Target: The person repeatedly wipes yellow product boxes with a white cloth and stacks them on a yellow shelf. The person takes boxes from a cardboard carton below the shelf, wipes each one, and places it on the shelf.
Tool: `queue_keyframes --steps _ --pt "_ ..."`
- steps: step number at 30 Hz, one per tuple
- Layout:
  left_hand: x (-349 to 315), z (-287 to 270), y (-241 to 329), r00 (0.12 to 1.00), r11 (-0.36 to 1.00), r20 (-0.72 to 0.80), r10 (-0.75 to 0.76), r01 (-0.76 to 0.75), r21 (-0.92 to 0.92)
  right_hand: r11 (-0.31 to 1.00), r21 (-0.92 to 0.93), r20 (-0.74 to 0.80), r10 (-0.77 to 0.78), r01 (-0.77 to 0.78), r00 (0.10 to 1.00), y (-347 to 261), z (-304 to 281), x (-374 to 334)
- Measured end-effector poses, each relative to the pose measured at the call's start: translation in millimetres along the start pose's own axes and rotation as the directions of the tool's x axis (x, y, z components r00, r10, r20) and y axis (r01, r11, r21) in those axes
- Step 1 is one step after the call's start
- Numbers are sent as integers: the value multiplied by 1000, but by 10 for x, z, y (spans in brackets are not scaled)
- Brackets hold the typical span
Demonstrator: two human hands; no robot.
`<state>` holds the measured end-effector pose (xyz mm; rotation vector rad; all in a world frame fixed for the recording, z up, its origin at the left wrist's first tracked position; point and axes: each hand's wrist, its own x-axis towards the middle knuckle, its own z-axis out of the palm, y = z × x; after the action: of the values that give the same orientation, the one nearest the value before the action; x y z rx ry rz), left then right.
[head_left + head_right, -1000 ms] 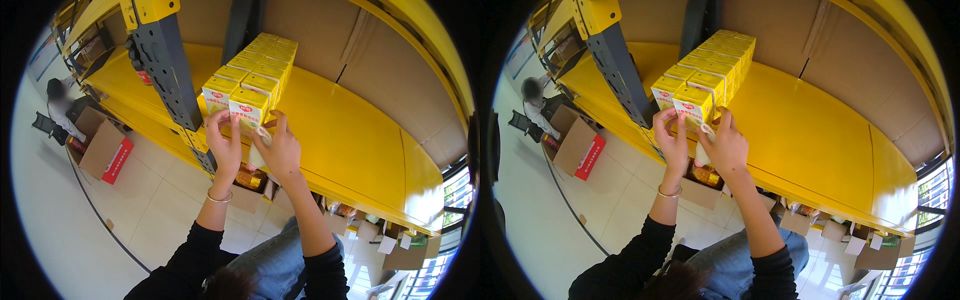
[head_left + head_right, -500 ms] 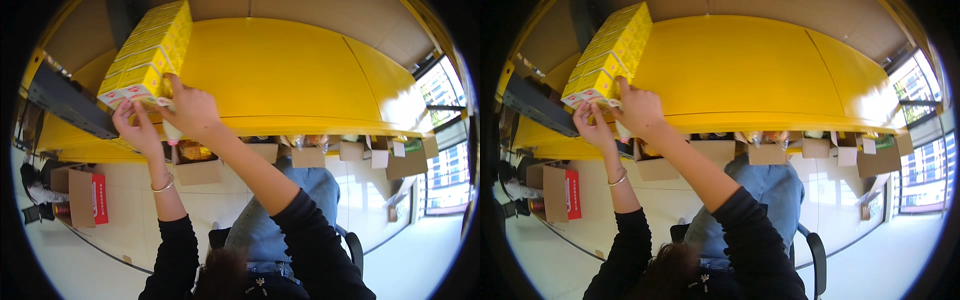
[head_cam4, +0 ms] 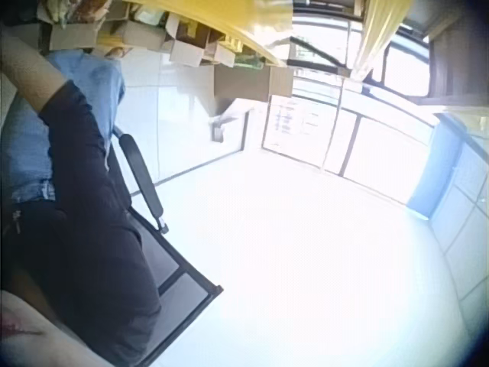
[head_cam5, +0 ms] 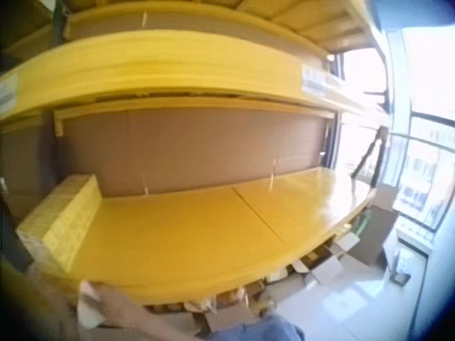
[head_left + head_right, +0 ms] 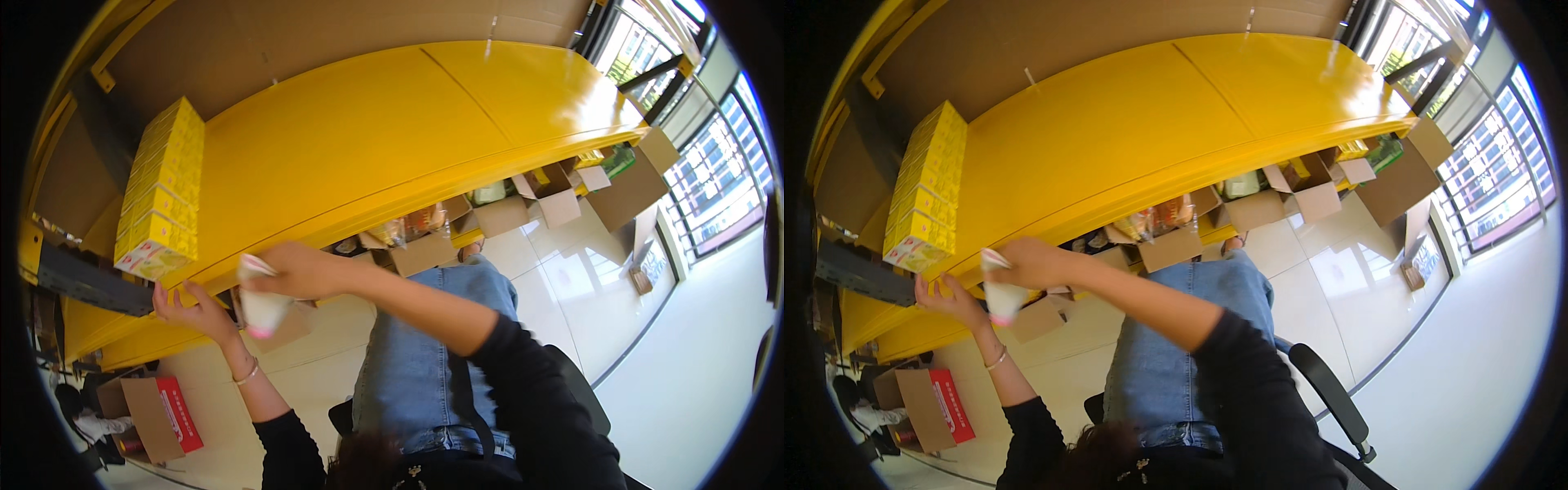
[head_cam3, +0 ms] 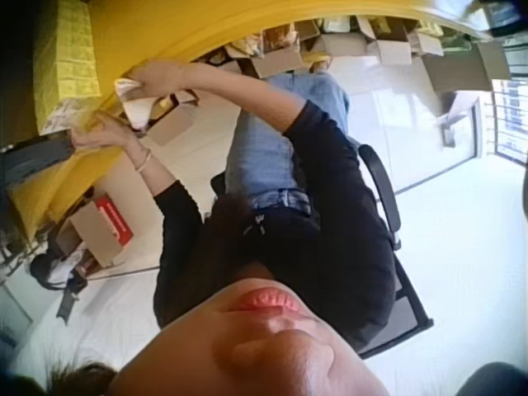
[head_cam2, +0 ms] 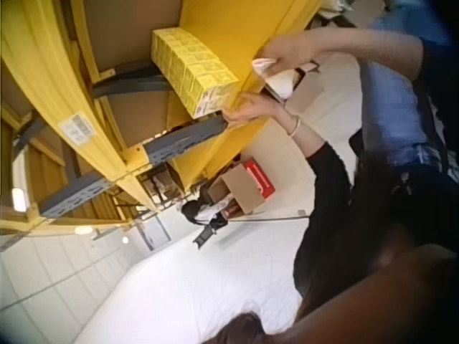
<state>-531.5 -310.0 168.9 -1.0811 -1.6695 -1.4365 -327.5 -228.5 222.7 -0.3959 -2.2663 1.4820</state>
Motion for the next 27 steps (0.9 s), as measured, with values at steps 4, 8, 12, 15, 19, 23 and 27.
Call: queue_keyframes --steps 4,8,12,15,19,23,27 --pt "-384 117 645 997 939 44 64 -46 -341 856 -45 266 507 -515 820 332 -704 -1272" --pt "-827 304 1503 811 757 375 450 -123 -642 722 350 -161 674 -596 721 1003 -1020 -2537" --pt "-1199 735 2391 496 576 441 749 -156 -803 382 924 -293 723 -8 625 1223 -1302 -3425" --pt "-1417 1006 2857 394 481 414 821 -86 -873 339 878 -471 737 339 484 1304 -1570 -3708" --pt "-1628 1363 3307 285 447 422 861 -25 -894 689 626 -769 623 364 143 1491 -2026 -3850" --pt "-1911 1876 3838 283 494 482 829 35 -869 876 480 -872 470 -54 -133 1949 -2523 -3753" --pt "-2353 2420 4371 212 668 716 666 257 -698 831 -101 -995 -89 -547 50 2413 -3027 -3424"
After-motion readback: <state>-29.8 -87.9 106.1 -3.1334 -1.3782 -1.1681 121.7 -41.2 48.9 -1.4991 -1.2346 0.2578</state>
